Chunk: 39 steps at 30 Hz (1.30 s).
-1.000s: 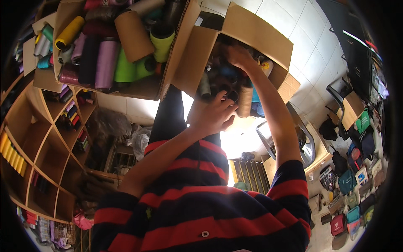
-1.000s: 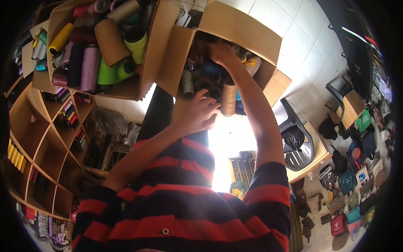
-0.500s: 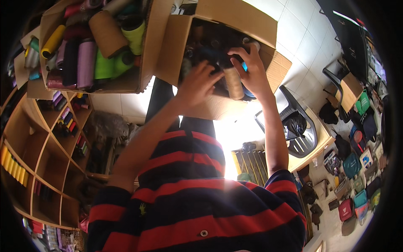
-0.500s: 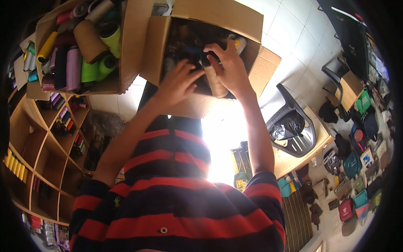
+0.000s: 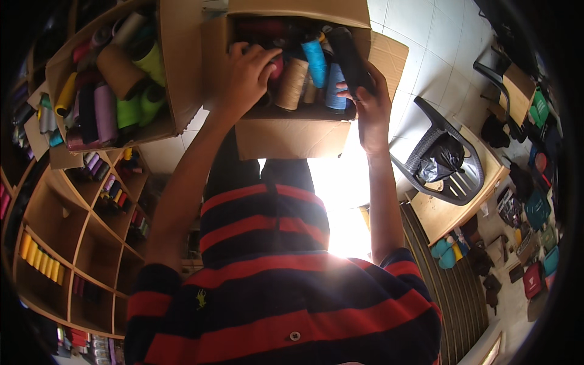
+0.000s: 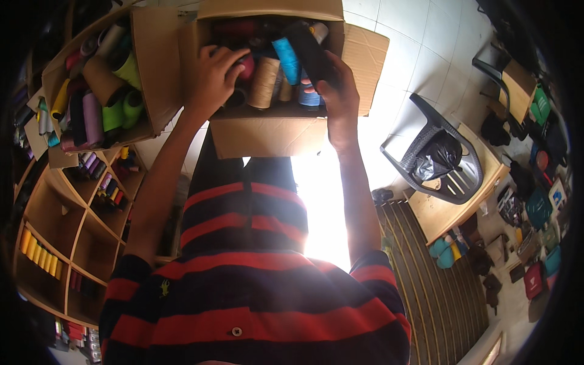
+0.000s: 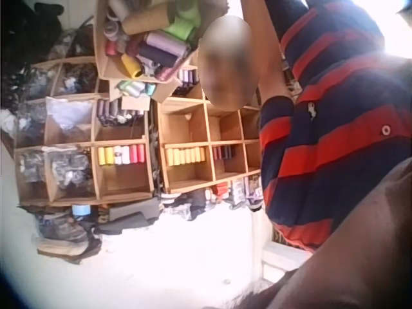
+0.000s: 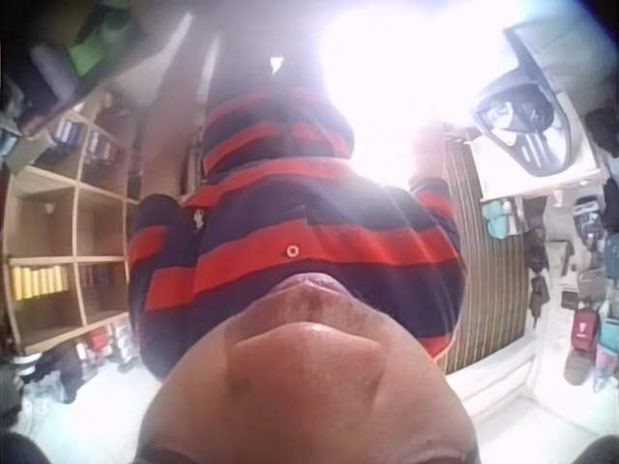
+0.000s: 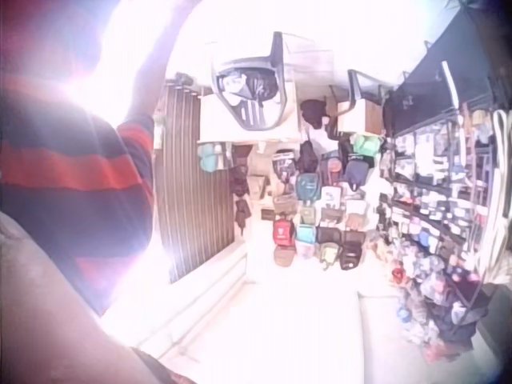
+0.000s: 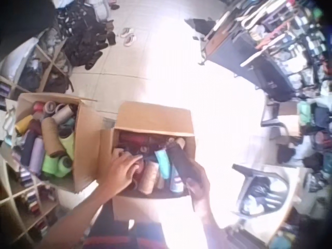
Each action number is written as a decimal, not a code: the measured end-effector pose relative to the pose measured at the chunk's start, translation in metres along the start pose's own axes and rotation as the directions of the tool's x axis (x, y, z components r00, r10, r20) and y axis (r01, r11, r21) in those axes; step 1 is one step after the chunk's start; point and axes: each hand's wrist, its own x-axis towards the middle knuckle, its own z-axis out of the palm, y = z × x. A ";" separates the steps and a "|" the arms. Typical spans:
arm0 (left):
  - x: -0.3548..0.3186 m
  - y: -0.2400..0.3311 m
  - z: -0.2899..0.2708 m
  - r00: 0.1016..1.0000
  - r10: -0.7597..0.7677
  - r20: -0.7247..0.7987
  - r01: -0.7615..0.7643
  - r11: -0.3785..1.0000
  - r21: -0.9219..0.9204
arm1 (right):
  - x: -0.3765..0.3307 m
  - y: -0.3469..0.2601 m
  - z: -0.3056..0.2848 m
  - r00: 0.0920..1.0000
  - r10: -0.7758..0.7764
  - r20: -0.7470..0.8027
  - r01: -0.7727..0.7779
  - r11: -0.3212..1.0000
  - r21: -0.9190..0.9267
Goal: The person organizes thread spools by taking them from cardboard boxes on the floor and placing them onto wooden shelves.
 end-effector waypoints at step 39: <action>0.012 0.038 0.038 0.944 -0.092 0.316 -0.128 0.781 0.611 | -0.213 -0.104 -0.169 0.857 -0.256 -0.448 0.489 0.679 0.548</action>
